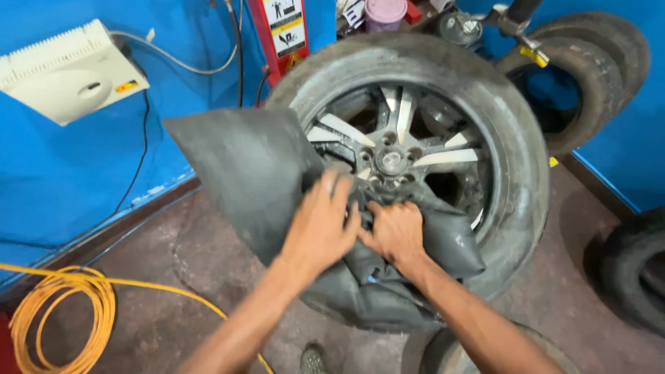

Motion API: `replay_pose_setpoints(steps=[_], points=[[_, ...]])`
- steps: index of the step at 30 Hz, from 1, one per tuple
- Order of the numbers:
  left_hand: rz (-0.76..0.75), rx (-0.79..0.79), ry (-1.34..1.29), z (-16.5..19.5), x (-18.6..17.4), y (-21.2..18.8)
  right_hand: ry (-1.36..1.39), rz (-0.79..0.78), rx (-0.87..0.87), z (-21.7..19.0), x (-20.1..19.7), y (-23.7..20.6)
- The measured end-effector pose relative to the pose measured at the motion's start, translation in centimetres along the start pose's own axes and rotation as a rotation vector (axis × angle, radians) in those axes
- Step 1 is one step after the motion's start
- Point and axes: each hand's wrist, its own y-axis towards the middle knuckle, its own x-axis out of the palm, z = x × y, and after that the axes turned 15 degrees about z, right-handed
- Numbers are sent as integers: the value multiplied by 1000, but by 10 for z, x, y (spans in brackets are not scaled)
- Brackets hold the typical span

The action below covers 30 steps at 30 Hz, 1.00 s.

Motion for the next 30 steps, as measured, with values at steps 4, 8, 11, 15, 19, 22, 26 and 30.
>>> replay_pose_setpoints(steps=[4, 8, 11, 15, 19, 22, 26, 30], points=[[155, 249, 412, -23, -58, 95, -21, -57, 45, 0, 0, 0], [-167, -212, 730, -66, -98, 159, -8, 5, 20, 0, 1, -1], [-496, -459, 742, -46, -110, 147, -19, -13, 23, 3, 5, -3], [-671, -352, 687, 32, -116, 103, -19, -56, -31, 15, 18, -6], [-395, -44, 378, 71, -105, 89, -24, -174, -50, 31, 34, -12], [-28, 159, 231, 69, -86, 67, -145, -80, -128, 37, 39, -16], [109, 33, 157, 66, -52, 16, 169, -73, 6, 33, 30, -16], [247, 51, 140, 66, -32, -15, 72, -50, -87, 25, 9, -10]])
